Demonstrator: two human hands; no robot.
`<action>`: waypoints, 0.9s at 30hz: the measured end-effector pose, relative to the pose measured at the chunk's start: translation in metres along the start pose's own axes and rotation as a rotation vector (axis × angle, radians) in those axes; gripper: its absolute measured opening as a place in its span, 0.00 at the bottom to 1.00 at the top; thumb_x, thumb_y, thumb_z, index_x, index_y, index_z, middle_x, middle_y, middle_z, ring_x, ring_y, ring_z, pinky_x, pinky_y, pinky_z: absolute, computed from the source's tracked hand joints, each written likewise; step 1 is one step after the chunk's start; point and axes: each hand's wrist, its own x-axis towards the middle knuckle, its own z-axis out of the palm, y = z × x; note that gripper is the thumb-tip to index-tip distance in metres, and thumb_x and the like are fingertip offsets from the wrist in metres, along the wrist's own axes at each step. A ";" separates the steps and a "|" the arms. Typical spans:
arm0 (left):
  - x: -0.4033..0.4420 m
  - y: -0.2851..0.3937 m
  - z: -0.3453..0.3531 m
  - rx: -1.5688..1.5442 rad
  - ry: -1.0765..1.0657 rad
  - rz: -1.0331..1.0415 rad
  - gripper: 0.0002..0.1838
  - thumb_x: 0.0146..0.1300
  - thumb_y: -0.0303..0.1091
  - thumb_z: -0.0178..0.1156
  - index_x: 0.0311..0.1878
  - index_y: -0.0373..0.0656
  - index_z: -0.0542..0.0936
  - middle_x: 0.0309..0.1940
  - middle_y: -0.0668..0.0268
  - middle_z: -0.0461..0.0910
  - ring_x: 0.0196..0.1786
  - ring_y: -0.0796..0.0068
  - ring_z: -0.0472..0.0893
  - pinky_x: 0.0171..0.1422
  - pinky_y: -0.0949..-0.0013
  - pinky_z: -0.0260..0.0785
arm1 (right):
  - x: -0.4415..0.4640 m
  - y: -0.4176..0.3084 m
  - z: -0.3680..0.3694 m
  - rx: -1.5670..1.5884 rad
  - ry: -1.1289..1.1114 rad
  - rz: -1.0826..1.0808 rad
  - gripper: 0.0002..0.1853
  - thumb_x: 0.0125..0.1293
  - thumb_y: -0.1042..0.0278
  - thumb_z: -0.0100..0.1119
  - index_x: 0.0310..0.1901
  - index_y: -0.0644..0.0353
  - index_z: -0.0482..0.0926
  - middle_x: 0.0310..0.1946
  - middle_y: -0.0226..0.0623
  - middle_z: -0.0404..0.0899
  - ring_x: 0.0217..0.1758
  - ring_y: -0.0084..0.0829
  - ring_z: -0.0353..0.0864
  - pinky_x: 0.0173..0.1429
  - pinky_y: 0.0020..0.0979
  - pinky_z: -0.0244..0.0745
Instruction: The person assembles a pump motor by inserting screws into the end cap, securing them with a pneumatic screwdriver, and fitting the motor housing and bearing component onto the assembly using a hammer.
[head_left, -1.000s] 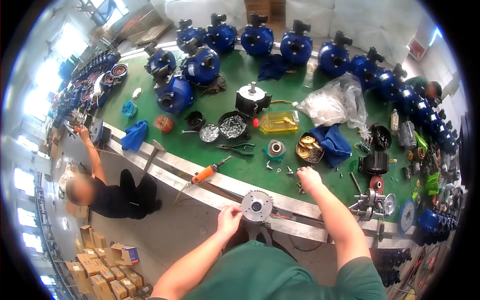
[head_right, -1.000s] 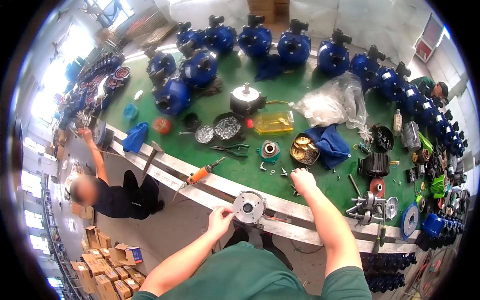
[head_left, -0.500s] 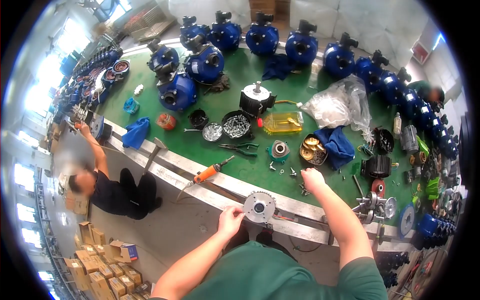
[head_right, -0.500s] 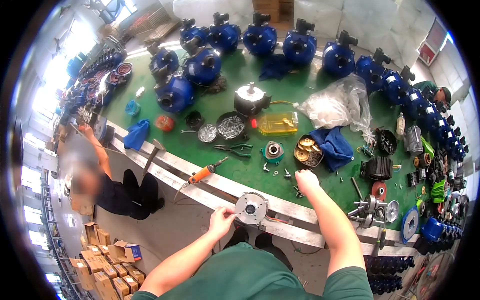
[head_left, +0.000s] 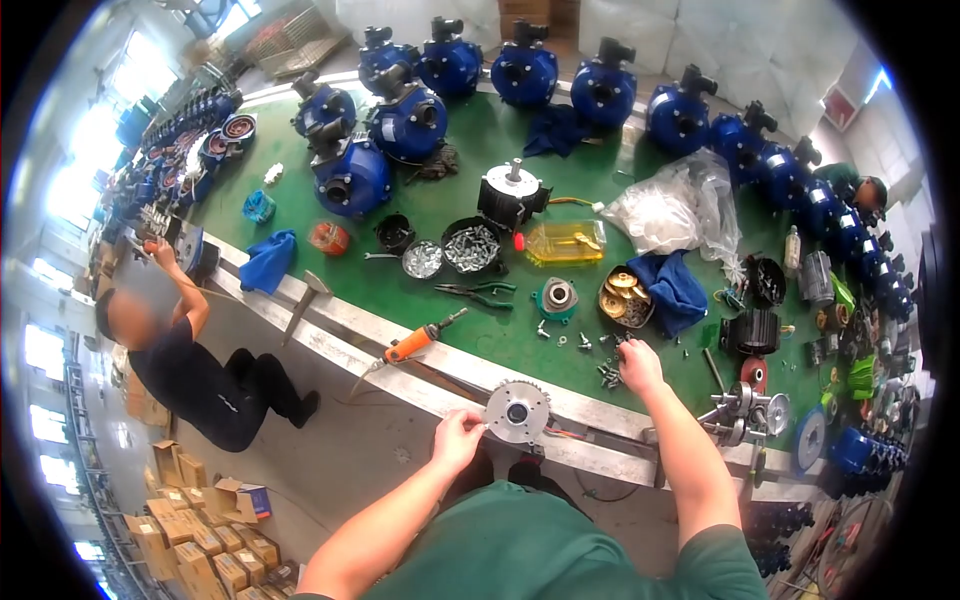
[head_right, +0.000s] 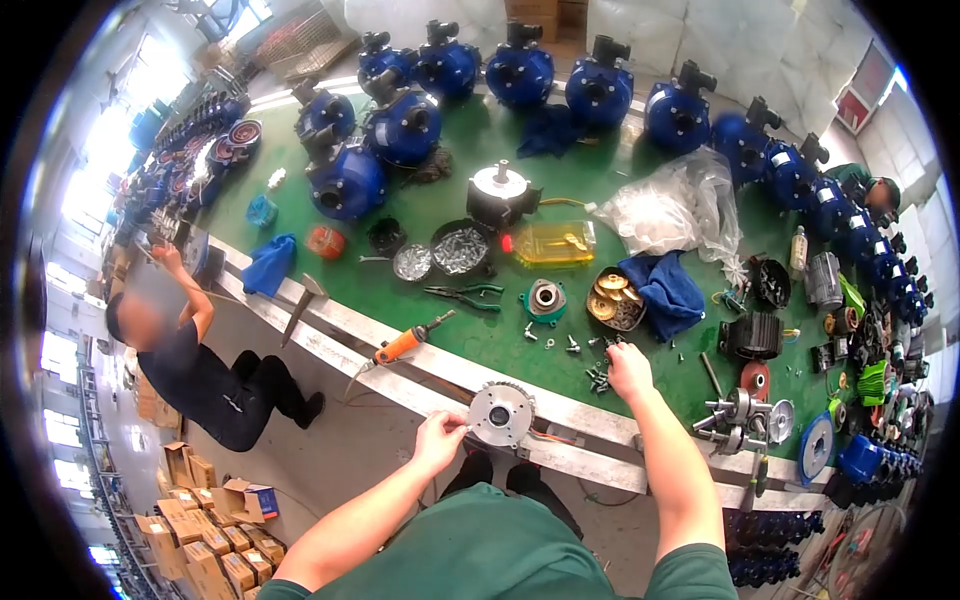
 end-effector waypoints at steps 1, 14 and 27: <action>0.000 0.001 0.000 0.010 -0.001 0.008 0.09 0.61 0.28 0.68 0.43 0.36 0.83 0.43 0.56 0.82 0.44 0.66 0.87 0.52 0.64 0.79 | 0.004 0.000 0.000 -0.032 -0.021 -0.036 0.06 0.56 0.74 0.60 0.36 0.60 0.79 0.41 0.43 0.81 0.49 0.46 0.80 0.55 0.43 0.78; -0.005 0.010 -0.003 -0.072 0.037 -0.008 0.10 0.61 0.26 0.68 0.45 0.36 0.82 0.45 0.56 0.83 0.45 0.63 0.86 0.54 0.64 0.78 | 0.018 -0.011 0.011 -0.229 -0.105 -0.034 0.05 0.55 0.73 0.60 0.35 0.60 0.80 0.39 0.45 0.83 0.49 0.45 0.82 0.53 0.43 0.81; -0.011 0.090 0.002 -1.268 -0.362 -0.509 0.18 0.81 0.39 0.45 0.57 0.32 0.75 0.50 0.57 0.81 0.54 0.65 0.82 0.58 0.60 0.77 | -0.062 -0.221 -0.063 0.684 0.065 -0.355 0.12 0.48 0.73 0.66 0.38 0.59 0.82 0.40 0.43 0.79 0.46 0.49 0.79 0.49 0.46 0.78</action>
